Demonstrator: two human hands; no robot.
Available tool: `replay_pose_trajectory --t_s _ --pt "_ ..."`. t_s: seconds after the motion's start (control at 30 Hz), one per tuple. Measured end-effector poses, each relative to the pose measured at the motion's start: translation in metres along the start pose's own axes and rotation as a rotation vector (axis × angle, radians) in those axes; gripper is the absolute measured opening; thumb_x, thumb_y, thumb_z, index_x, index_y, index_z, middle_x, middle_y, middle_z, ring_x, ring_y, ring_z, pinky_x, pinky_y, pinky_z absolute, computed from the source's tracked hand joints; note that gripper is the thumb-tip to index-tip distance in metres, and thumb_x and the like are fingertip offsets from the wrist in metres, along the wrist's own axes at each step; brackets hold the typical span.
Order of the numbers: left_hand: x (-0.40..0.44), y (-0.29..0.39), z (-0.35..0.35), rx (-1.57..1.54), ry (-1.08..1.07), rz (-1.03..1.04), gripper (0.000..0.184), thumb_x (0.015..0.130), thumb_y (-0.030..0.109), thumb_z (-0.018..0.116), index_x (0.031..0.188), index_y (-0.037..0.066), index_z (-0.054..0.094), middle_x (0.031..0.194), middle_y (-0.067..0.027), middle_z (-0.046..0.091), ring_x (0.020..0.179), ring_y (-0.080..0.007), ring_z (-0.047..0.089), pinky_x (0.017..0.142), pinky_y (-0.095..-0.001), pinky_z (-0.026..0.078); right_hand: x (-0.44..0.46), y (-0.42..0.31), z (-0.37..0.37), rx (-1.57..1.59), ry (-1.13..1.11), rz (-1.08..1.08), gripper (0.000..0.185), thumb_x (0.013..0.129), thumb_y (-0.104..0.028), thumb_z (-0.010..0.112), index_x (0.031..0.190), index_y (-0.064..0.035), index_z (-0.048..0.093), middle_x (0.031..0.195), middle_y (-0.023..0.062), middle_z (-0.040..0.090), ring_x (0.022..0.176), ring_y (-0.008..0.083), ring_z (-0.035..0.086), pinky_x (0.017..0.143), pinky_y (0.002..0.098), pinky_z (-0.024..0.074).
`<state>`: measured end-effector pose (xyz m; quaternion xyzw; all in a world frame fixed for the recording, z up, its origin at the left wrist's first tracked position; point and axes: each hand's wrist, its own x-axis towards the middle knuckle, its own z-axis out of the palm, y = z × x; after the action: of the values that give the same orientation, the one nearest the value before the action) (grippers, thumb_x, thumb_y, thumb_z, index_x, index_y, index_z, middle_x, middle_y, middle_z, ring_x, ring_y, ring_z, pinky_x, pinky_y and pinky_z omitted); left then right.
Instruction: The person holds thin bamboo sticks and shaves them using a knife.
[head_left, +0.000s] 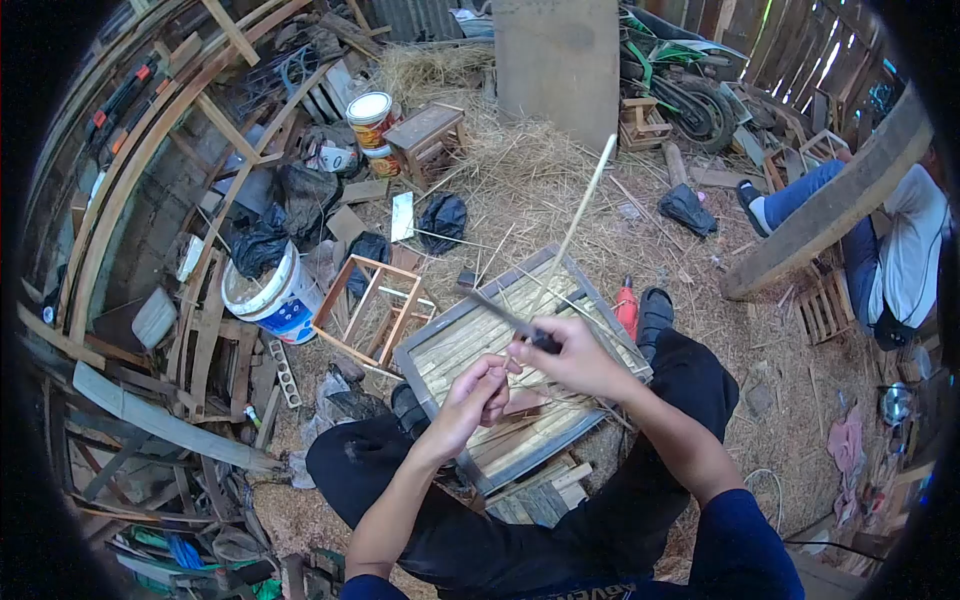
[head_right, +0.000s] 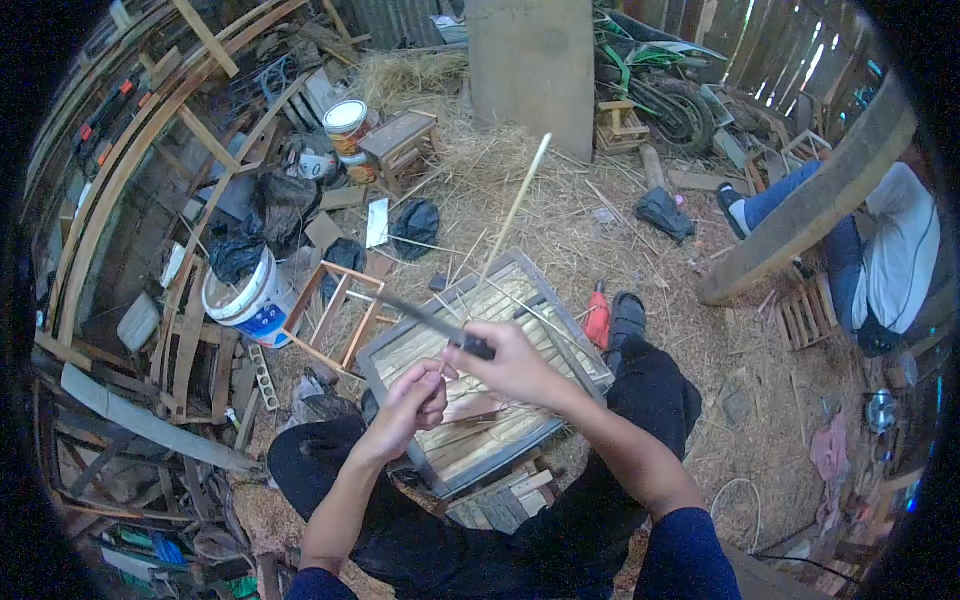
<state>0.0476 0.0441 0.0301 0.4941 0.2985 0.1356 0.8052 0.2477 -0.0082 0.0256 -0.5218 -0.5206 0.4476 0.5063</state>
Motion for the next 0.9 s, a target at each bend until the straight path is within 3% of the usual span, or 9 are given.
replay_pose_trajectory --t_s 0.1,0.2,0.53,0.63,0.73,0.9 --pt "-0.002 0.005 -0.001 -0.02 -0.018 0.021 0.028 0.107 0.033 0.04 0.112 0.008 0.053 0.069 0.0061 0.032 0.056 -0.0049 0.027 0.051 -0.0215 0.022 0.011 -0.001 -0.011 0.013 0.204 0.009 0.029 0.094 -0.027 0.07 0.079 -0.0032 0.063 0.063 -0.0086 0.044 0.06 0.0024 0.037 0.051 0.0243 0.0275" --pt "-0.006 0.006 -0.007 -0.012 -0.03 0.032 0.029 0.108 0.033 0.04 0.113 0.008 0.053 0.069 0.0059 0.033 0.057 -0.0048 0.029 0.052 -0.0211 0.023 0.021 0.005 -0.015 0.118 0.249 -0.006 0.027 0.094 -0.026 0.07 0.082 -0.0038 0.063 0.066 -0.0092 0.045 0.06 0.0013 0.037 0.051 0.0228 0.027" --pt "-0.013 0.006 -0.014 0.051 0.058 0.105 0.026 0.107 0.034 0.043 0.11 0.009 0.051 0.069 0.0064 0.034 0.057 -0.0041 0.029 0.051 -0.021 0.023 0.029 0.002 0.015 0.037 0.124 0.009 0.023 0.095 -0.024 0.069 0.087 -0.0035 0.062 0.068 -0.009 0.045 0.062 0.0006 0.038 0.051 0.0227 0.0286" --pt "-0.013 0.007 -0.016 -0.011 0.109 0.145 0.024 0.107 0.032 0.043 0.11 0.009 0.05 0.068 0.0063 0.034 0.057 -0.0037 0.029 0.05 -0.0209 0.022 0.035 0.011 0.022 -0.11 0.125 -0.121 0.029 0.095 -0.032 0.067 0.088 -0.0038 0.062 0.061 -0.0042 0.047 0.057 0.0048 0.042 0.05 0.0265 0.0318" --pt "-0.01 0.006 -0.016 0.012 0.205 0.217 0.021 0.107 0.029 0.044 0.11 0.009 0.05 0.069 0.0063 0.035 0.056 -0.0037 0.029 0.049 -0.0212 0.022 0.03 0.0 0.026 -0.394 0.037 -0.157 0.038 0.093 -0.042 0.065 0.086 -0.0048 0.06 0.055 0.0063 0.051 0.049 0.0179 0.052 0.048 0.0345 0.0373" --pt "-0.005 -0.004 -0.023 0.205 0.268 0.298 0.016 0.106 0.018 0.045 0.112 0.005 0.052 0.077 0.0021 0.044 0.066 -0.0049 0.039 0.057 -0.0232 0.033 0.024 0.012 0.034 -0.617 -0.02 -0.322 0.035 0.088 -0.037 0.07 0.081 -0.0051 0.057 0.055 0.0118 0.053 0.048 0.0312 0.056 0.046 0.0392 0.0395"
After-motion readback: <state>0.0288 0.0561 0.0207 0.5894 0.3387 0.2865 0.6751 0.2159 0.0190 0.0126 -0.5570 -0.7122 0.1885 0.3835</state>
